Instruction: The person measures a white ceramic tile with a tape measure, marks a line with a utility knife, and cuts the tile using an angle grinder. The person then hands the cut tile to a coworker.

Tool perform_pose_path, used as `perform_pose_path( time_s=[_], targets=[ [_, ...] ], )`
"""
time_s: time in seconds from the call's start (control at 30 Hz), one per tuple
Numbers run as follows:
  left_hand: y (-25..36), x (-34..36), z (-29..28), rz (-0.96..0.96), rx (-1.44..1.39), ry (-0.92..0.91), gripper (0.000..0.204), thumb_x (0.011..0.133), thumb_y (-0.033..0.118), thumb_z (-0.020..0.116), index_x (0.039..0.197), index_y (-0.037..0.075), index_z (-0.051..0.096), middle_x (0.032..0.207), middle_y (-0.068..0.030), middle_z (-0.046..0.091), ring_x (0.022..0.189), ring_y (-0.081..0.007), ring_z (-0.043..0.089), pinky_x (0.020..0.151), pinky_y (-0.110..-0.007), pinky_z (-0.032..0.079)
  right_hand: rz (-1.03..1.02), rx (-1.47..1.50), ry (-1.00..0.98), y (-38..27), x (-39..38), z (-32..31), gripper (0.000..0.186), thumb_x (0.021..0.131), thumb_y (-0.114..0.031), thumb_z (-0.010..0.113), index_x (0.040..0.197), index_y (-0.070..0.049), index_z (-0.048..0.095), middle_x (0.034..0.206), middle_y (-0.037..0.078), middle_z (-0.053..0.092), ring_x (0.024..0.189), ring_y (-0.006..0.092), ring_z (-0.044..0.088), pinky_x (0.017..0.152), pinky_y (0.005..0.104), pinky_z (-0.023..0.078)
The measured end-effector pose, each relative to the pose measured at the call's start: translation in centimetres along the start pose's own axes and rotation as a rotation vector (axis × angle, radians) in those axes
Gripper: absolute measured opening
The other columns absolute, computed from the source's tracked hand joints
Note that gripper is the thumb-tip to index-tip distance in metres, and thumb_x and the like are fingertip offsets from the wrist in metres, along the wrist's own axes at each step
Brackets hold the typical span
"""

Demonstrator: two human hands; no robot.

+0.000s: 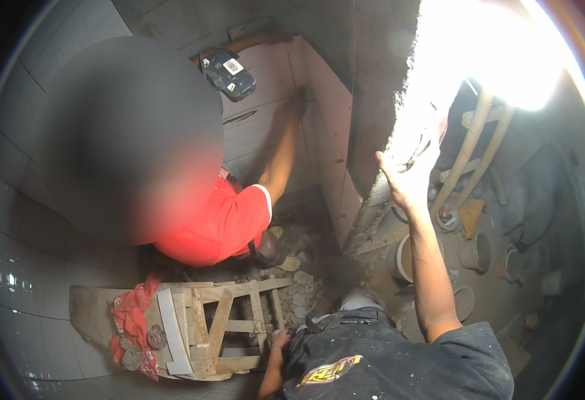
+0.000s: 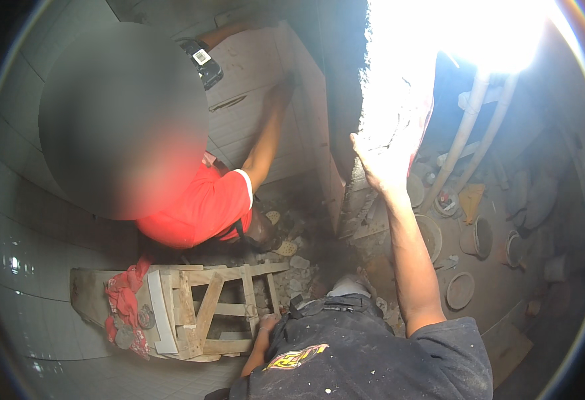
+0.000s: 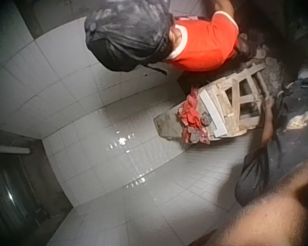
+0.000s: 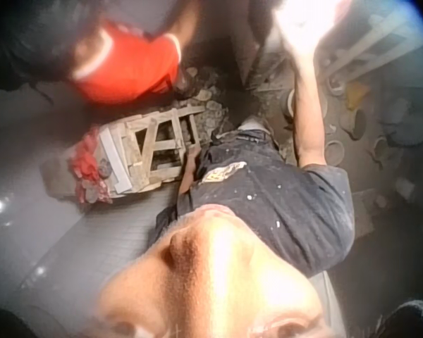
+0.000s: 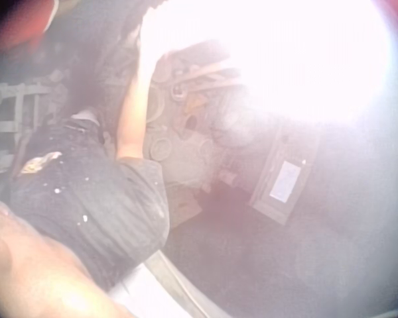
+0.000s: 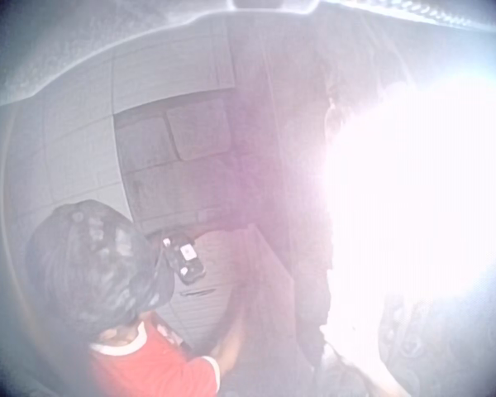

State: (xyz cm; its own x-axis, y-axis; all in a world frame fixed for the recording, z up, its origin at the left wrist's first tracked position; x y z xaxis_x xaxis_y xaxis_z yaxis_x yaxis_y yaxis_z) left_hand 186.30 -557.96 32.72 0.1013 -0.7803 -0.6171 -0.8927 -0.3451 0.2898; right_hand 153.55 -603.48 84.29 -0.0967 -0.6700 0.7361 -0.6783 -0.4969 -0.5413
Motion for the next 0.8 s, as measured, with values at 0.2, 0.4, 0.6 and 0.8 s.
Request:
perform_pose_path(
  time_s=[0.2, 0.4, 0.6, 0.8],
  targets=[
    [-0.1, 0.4, 0.6, -0.052, -0.023, -0.025, 0.037, 0.085, 0.042, 0.071, 0.114, 0.020, 0.078, 0.121, -0.0073, 0.075, 0.115, -0.0305, 0.069, 0.100, -0.047, 0.052, -0.008, -0.013, 0.008, -0.8, 0.4, -0.5, 0.127, 0.078, -0.034, 0.092, 0.166, 0.000, 0.008, 0.172, 0.024, 0.007, 0.162, 0.0362, 0.004, 0.131, 0.0478, 0.010],
    [-0.9, 0.8, 1.2, -0.016, -0.021, -0.039, 0.045, 0.087, 0.044, 0.071, 0.123, 0.018, 0.076, 0.121, -0.0146, 0.074, 0.118, -0.0348, 0.067, 0.104, -0.046, 0.050, 0.024, -0.045, 0.092, -0.1, -0.2, 0.2, 0.113, 0.076, -0.040, 0.092, 0.159, 0.005, 0.031, 0.164, 0.028, 0.030, 0.154, 0.0402, 0.028, 0.126, 0.0502, 0.025],
    [0.1, 0.7, 0.2, -0.004, 0.037, -0.033, 0.043, 0.087, 0.042, 0.072, 0.122, 0.016, 0.076, 0.120, -0.0137, 0.075, 0.117, -0.0331, 0.068, 0.101, -0.044, 0.052, 0.038, 0.041, 0.012, -0.7, -0.1, -0.1, 0.126, 0.077, -0.035, 0.091, 0.166, 0.001, 0.009, 0.173, 0.023, 0.007, 0.160, 0.0365, 0.009, 0.130, 0.0474, 0.011],
    [1.4, 0.0, -1.2, 0.021, 0.129, -0.044, 0.040, 0.089, 0.033, 0.075, 0.125, 0.014, 0.074, 0.116, -0.0109, 0.076, 0.109, -0.0278, 0.070, 0.095, -0.040, 0.055, 0.066, 0.029, -0.021, 0.6, -0.4, 0.2, 0.129, 0.078, -0.036, 0.091, 0.167, 0.000, 0.004, 0.173, 0.023, 0.003, 0.162, 0.0369, 0.003, 0.131, 0.0483, 0.009]
  ],
)
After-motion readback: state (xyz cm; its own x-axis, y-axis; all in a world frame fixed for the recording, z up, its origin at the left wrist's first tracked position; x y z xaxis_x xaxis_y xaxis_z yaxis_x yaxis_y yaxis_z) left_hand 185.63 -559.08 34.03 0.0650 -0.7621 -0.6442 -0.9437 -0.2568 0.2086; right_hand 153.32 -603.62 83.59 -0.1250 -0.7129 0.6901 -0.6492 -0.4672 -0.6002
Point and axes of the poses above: each hand's wrist, its own x-axis towards the middle knuckle, its own z-axis out of the palm, y = z × x, the point moved 1 cm from there along x, towards the middle knuckle
